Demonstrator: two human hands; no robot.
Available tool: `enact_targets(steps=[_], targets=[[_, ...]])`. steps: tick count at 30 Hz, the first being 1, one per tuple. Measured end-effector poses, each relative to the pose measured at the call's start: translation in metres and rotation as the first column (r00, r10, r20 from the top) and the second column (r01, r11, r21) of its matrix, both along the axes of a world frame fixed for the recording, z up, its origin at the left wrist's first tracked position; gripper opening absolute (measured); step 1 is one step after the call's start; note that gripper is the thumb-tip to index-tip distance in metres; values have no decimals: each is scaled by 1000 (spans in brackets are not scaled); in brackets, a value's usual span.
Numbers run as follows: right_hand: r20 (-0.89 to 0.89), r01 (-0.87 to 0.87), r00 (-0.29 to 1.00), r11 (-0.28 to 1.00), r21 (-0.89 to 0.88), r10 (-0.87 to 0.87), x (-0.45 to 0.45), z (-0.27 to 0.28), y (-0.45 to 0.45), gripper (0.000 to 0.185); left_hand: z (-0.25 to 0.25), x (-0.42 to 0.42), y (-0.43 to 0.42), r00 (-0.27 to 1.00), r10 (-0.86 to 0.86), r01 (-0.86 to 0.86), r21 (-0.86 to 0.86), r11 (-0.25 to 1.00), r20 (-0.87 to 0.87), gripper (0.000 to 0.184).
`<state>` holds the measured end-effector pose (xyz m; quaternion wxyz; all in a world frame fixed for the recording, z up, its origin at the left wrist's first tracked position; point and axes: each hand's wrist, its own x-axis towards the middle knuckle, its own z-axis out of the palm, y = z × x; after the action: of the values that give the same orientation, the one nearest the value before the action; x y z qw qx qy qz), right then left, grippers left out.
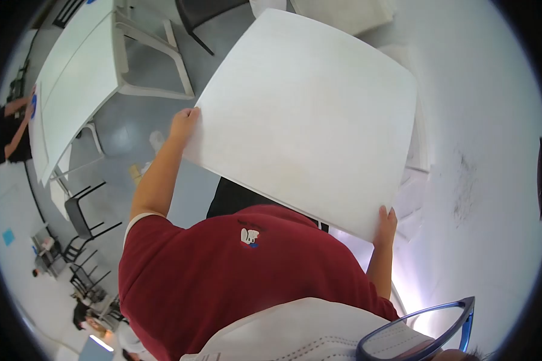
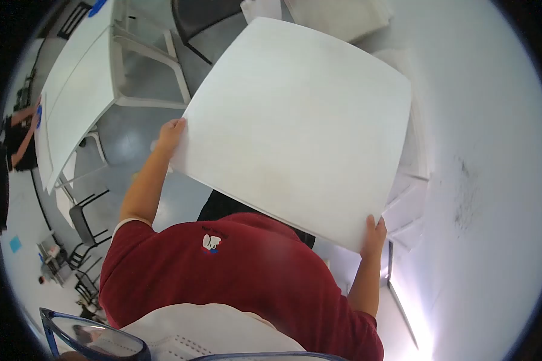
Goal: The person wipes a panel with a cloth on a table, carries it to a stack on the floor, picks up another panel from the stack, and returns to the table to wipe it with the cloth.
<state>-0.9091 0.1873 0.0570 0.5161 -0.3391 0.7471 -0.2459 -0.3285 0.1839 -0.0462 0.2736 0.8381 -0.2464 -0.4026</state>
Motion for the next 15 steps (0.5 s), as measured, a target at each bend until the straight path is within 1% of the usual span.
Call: enact_targets(steps=[3, 5, 6, 8, 9, 11, 12, 15], targets=[[20, -10, 1000, 996, -91, 12, -10, 26, -9, 40, 33, -5, -3, 999, 44, -45, -106, 993, -19, 38], [29, -57, 998, 986, -156, 62, -9, 49, -17, 40, 59, -6, -1, 999, 48, -52, -157, 986, -25, 40], [37, -80, 995, 979, -189, 88, -7, 61, -22, 40, 60, -6, 0, 996, 75, -84, -199, 976, -51, 40], [3, -61, 998, 974, -218, 63, 8, 85, -35, 39, 60, 7, 4, 985, 151, -171, -290, 942, -90, 41], [-3, -65, 998, 971, -230, 66, 19, 91, -45, 39, 72, 14, 9, 985, 167, -168, -306, 937, -32, 42], [54, -118, 989, 955, -271, 138, 36, 98, -65, 39, 93, 26, 17, 978, 196, -163, -320, 933, 73, 42], [74, -135, 984, 947, -290, 163, 47, 101, -75, 39, 102, 35, 22, 972, 234, -223, -318, 921, -5, 36], [136, -238, 942, 897, -372, 306, 84, 103, -101, 37, 137, 56, 49, 948, 318, -292, -333, 897, 27, 35]])
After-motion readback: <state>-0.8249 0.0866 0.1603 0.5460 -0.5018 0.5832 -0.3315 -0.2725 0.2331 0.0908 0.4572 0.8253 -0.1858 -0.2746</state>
